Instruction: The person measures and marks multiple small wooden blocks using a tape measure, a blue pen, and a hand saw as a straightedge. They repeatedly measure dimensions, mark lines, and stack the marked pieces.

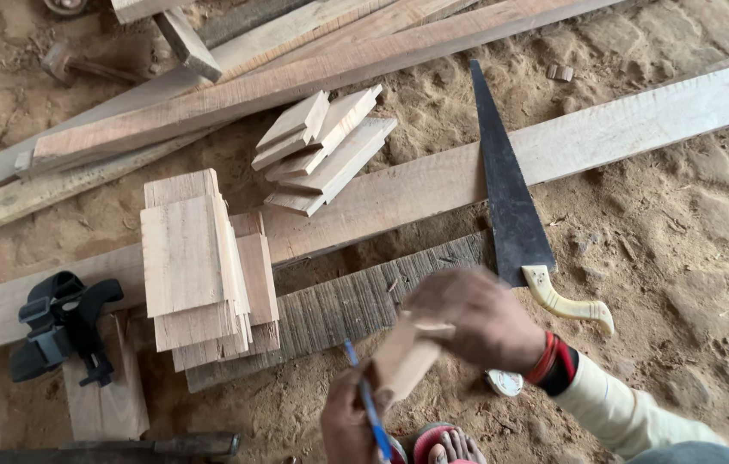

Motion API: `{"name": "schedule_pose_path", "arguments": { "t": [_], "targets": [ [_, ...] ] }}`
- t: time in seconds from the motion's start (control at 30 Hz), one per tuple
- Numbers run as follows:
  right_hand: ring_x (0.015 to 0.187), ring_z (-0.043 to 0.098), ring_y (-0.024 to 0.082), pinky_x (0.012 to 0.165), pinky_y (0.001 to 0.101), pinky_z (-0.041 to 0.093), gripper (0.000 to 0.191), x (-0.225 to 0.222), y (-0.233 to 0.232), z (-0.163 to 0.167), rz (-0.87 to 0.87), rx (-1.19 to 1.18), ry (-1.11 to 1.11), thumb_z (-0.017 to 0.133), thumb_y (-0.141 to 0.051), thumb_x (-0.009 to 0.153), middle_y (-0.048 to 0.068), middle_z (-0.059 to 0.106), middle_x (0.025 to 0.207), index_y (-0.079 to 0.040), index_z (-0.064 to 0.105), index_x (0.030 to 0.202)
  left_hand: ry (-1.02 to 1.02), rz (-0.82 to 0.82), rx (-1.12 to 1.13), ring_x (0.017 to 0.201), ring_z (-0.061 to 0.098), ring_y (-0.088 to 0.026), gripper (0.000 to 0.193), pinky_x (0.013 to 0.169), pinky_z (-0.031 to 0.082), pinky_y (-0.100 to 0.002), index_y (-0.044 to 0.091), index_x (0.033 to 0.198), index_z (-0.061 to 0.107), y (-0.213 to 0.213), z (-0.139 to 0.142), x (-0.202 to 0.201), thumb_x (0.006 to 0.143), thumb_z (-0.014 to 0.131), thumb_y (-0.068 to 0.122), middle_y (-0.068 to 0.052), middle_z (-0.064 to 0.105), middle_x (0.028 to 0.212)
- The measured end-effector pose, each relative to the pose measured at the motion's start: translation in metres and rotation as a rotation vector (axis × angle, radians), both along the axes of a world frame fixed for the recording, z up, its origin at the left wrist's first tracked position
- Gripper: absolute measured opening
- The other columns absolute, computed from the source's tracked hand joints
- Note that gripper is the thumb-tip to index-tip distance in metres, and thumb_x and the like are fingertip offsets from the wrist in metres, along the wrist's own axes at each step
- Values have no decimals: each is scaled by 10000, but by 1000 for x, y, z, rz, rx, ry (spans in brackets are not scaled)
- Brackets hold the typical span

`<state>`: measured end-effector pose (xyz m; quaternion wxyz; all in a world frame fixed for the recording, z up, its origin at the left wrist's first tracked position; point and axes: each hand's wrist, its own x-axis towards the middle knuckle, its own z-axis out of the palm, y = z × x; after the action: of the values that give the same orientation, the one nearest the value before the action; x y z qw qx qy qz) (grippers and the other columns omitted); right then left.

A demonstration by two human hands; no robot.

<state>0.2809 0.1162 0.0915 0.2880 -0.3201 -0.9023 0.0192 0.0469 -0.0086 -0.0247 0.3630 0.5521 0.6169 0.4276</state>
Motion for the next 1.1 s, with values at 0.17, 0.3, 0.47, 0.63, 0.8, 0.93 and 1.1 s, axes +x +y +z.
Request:
{"name": "schedule_pose_path", "arguments": {
  "t": [0.17, 0.3, 0.47, 0.63, 0.8, 0.93, 1.1],
  "targets": [
    [930, 723, 178, 818, 367, 641, 344, 11, -34, -77, -527, -698, 420, 758, -237, 873, 60, 780, 1094, -118, 705, 1191, -230, 40, 192, 1039, 789, -278, 471, 800, 681, -414, 41, 1265, 634, -3, -32, -8, 856, 784, 223, -166, 748, 1179],
    [1255, 617, 250, 1020, 490, 555, 814, -5, -76, -126, -333, -1334, 857, 783, -245, 819, 111, 561, 1440, -102, 359, 1500, -432, 61, 121, 1060, 752, -322, 520, 850, 642, -437, 22, 1281, 644, -1, -38, 0, 815, 838, 144, -191, 742, 1194],
    [1189, 708, 302, 1038, 509, 588, 717, -2, -73, -135, -313, -1292, 546, 690, -403, 892, 193, 684, 1301, -38, 431, 1452, 255, 117, -26, 966, 765, -300, 531, 759, 640, -398, 86, 1163, 702, -7, -34, -6, 684, 914, 172, -148, 741, 1125],
    [1159, 713, 305, 1004, 481, 590, 756, -4, -66, -128, -308, -1279, 301, 643, -525, 886, 193, 661, 1318, -41, 457, 1437, 362, 158, 18, 891, 746, -367, 504, 730, 614, -431, 74, 1127, 722, -15, -33, -5, 677, 909, 202, -189, 750, 1003],
    [1234, 636, 347, 1011, 493, 536, 840, -9, -71, -134, -261, -1174, 309, 628, -553, 942, 272, 541, 1422, 18, 357, 1496, 341, 189, 15, 816, 762, -350, 446, 695, 621, -430, 99, 1085, 730, -20, -39, -4, 685, 889, 216, -170, 753, 936],
    [1170, 697, 331, 990, 468, 568, 801, -9, -75, -131, -267, -1218, 244, 628, -531, 928, 251, 634, 1341, 4, 400, 1478, 268, 95, 13, 815, 774, -323, 329, 713, 626, -414, 78, 1046, 721, -25, -37, -14, 777, 860, 205, -166, 760, 913],
    [956, 782, 315, 864, 436, 630, 709, -13, -81, -114, -351, -1341, 172, 594, -490, 915, 216, 733, 1186, -51, 436, 1449, 279, 111, -44, 793, 769, -316, 321, 667, 623, -406, 59, 1026, 730, -32, -35, -12, 767, 851, 204, -165, 753, 892]
  ]
}}
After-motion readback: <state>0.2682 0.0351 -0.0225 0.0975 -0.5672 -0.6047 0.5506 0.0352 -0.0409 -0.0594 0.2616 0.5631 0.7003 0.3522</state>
